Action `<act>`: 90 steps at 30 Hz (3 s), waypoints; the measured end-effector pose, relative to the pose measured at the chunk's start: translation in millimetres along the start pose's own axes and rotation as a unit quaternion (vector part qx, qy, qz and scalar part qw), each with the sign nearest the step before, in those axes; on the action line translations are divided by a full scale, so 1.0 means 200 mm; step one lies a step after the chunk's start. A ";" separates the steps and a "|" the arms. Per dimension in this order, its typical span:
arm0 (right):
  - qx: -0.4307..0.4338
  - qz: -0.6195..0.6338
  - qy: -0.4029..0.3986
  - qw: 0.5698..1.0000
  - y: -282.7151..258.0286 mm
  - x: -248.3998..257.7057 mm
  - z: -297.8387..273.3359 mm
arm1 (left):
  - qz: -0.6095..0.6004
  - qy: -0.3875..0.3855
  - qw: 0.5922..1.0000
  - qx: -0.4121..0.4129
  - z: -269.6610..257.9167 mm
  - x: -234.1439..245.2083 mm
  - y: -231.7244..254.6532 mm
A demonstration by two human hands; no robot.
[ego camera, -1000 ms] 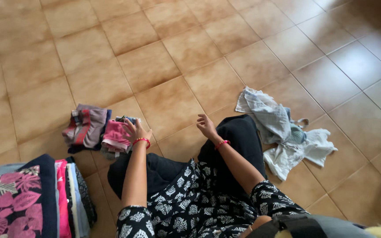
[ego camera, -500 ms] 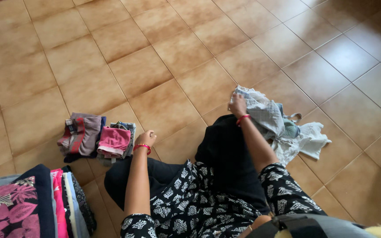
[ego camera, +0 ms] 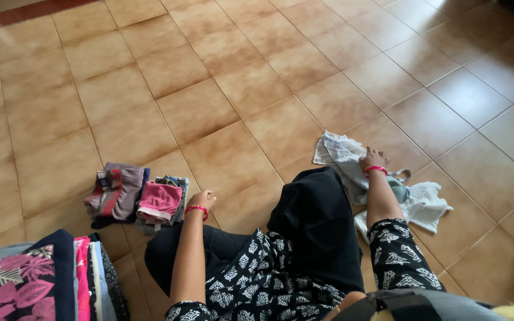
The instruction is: The person folds several white cloths and a gray garment by hand while sitting on the floor, placing each folded item into a stack.
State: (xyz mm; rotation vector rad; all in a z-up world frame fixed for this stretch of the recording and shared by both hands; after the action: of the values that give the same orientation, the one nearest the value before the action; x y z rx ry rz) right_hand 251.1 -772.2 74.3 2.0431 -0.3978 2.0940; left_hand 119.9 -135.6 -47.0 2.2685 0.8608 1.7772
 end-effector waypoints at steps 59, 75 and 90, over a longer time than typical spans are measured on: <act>0.604 0.287 -0.332 0.665 -1.14 1.21 -0.78 | -0.215 0.075 0.938 -0.263 -1.06 1.20 0.78; 0.352 0.387 0.179 0.833 -1.37 0.61 0.49 | -0.176 0.540 0.819 -0.077 0.01 1.47 0.23; 0.327 0.464 0.085 0.819 -1.12 0.09 0.18 | -0.502 0.204 0.827 -0.149 0.15 0.69 -0.24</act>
State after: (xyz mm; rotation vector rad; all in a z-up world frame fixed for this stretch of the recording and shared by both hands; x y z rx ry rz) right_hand 356.0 -572.8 106.3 2.1919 -0.8836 3.3602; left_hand 150.2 -19.2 40.9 0.8806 1.3634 1.6400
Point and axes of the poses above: each hand's wrist, its own z-axis towards the middle knuckle, its own x-axis out of the back of the hand, y = z × x, the point moved 9 cm from there along z, towards the middle knuckle, and after that the axes turned 5 degrees about y, right-handed, at the moved point
